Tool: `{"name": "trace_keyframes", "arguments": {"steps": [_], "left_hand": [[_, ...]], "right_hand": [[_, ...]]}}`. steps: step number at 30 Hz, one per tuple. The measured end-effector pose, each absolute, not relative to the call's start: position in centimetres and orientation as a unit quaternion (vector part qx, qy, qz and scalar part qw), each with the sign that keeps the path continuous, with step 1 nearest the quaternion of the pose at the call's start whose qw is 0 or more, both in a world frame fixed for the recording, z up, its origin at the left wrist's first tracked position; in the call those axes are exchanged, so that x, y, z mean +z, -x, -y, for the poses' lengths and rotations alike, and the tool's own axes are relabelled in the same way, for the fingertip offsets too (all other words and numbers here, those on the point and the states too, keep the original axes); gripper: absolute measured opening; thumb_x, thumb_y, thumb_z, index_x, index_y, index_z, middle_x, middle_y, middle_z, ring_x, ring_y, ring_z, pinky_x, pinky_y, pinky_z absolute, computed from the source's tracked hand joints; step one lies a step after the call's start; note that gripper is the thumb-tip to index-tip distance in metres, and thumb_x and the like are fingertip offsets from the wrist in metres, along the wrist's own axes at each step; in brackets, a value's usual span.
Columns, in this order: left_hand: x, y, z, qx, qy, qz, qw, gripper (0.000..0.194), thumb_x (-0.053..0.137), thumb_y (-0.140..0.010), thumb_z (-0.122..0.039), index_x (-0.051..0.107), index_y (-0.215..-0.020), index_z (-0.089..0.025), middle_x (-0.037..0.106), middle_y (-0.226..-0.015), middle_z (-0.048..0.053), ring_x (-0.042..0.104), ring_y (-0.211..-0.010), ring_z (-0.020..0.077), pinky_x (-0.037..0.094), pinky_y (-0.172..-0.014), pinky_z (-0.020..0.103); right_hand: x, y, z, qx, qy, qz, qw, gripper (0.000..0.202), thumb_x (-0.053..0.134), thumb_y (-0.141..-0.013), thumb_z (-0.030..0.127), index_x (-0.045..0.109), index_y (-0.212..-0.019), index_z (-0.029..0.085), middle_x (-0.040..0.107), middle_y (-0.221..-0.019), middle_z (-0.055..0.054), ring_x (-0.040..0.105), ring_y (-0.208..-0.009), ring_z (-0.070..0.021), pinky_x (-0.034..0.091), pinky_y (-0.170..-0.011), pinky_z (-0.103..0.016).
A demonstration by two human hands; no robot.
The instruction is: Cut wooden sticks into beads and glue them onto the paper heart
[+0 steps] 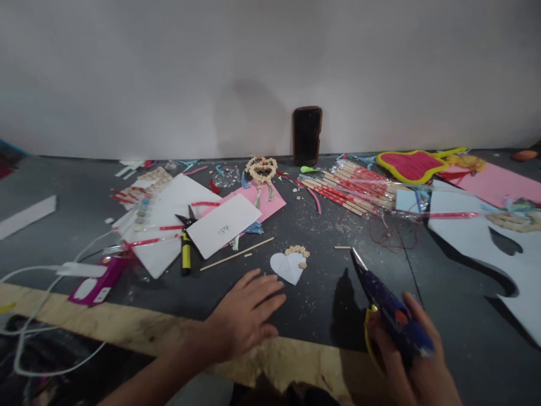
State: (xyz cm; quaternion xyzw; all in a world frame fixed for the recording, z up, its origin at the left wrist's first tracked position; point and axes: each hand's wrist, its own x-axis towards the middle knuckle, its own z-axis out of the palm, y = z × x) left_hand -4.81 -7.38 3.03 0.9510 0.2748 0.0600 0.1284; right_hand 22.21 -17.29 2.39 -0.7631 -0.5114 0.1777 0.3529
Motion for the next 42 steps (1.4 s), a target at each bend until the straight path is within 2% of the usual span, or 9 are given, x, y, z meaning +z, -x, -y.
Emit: {"name": "trace_keyframes", "arguments": {"steps": [4,8,14,17,20,24,29,34,42], "left_hand": [[2.8,3.4,9.6,-0.008,-0.972,-0.201,0.119,0.074,0.030,-0.083,-0.061,0.030,-0.135,-0.009,0.034,-0.141,0.014,0.021,-0.133,0.0258,0.006,-0.110,0.050],[2.8,1.3,10.7,-0.049,-0.973,-0.198,0.111,0.082,0.019,-0.082,-0.065,0.024,-0.137,-0.005,0.027,-0.144,0.016,0.014,-0.135,0.0254,0.006,-0.110,0.046],[3.1,-1.1,10.8,-0.010,-0.971,-0.207,0.120,0.088,0.019,-0.078,-0.069,0.023,-0.138,-0.004,0.027,-0.143,0.019,0.016,-0.134,0.0285,0.006,-0.109,0.048],[3.6,-2.2,10.7,0.027,-0.973,-0.188,0.129,0.077,0.025,-0.082,-0.064,0.027,-0.136,-0.009,0.033,-0.142,0.016,0.023,-0.132,0.0275,0.012,-0.108,0.047],[4.1,-2.5,10.2,0.091,-0.971,-0.174,0.133,0.048,0.038,-0.088,-0.040,0.038,-0.129,-0.016,0.041,-0.137,0.011,0.034,-0.126,0.0236,0.020,-0.106,0.044],[4.3,-1.7,8.6,0.183,-0.927,-0.296,0.142,0.026,0.045,-0.083,-0.015,0.055,-0.106,-0.019,0.059,-0.104,0.008,0.051,-0.097,0.0192,0.036,-0.089,0.037],[4.2,-2.2,7.5,0.146,-0.894,-0.394,0.155,0.019,0.052,-0.082,-0.026,0.057,-0.100,-0.020,0.057,-0.097,0.006,0.047,-0.091,0.0221,0.034,-0.080,0.040],[3.8,-4.5,7.3,0.113,-0.898,-0.404,0.135,0.019,0.053,-0.082,-0.034,0.058,-0.095,-0.022,0.059,-0.094,0.004,0.044,-0.091,0.0229,0.028,-0.080,0.043],[3.6,-4.6,6.7,0.179,-0.862,-0.426,0.209,0.012,0.051,-0.085,-0.025,0.061,-0.092,-0.025,0.066,-0.091,0.000,0.049,-0.088,0.0186,0.029,-0.080,0.038]], "right_hand": [[2.3,-23.5,17.1,0.226,0.770,0.472,0.365,0.069,0.045,-0.080,0.051,0.024,-0.136,0.017,0.057,-0.113,-0.012,0.063,-0.083,-0.0216,0.049,-0.078,-0.034],[1.7,-24.0,17.1,0.226,0.760,0.483,0.372,0.071,0.049,-0.078,0.048,0.023,-0.136,0.015,0.060,-0.104,-0.011,0.065,-0.069,-0.0182,0.052,-0.068,-0.029],[1.7,-24.3,16.1,0.122,0.770,0.536,0.324,0.066,0.043,-0.080,0.049,0.032,-0.132,0.012,0.053,-0.120,-0.018,0.062,-0.091,-0.0270,0.050,-0.075,-0.037],[2.5,-25.4,15.1,0.088,0.784,0.539,0.295,0.067,0.040,-0.080,0.052,0.032,-0.132,0.010,0.055,-0.117,-0.020,0.064,-0.084,-0.0292,0.051,-0.069,-0.039],[3.2,-27.0,14.4,0.072,0.798,0.531,0.274,0.070,0.039,-0.079,0.054,0.032,-0.132,0.009,0.055,-0.116,-0.022,0.065,-0.078,-0.0305,0.051,-0.065,-0.041],[3.6,-27.8,14.6,0.078,0.782,0.540,0.303,0.067,0.041,-0.079,0.053,0.036,-0.131,0.011,0.058,-0.111,-0.019,0.064,-0.082,-0.0280,0.051,-0.066,-0.036],[3.0,-26.1,15.7,0.171,0.730,0.551,0.366,0.063,0.048,-0.080,0.045,0.028,-0.134,0.019,0.063,-0.094,-0.009,0.063,-0.080,-0.0210,0.051,-0.070,-0.031],[3.0,-24.5,16.5,0.301,0.687,0.528,0.398,0.063,0.048,-0.082,0.041,0.024,-0.136,0.021,0.062,-0.097,-0.008,0.063,-0.078,-0.0174,0.052,-0.070,-0.029],[2.7,-24.6,18.2,0.398,0.680,0.425,0.446,0.050,0.048,-0.081,0.045,0.044,-0.126,0.024,0.068,-0.087,-0.003,0.065,-0.081,-0.0169,0.052,-0.073,-0.023]]}}
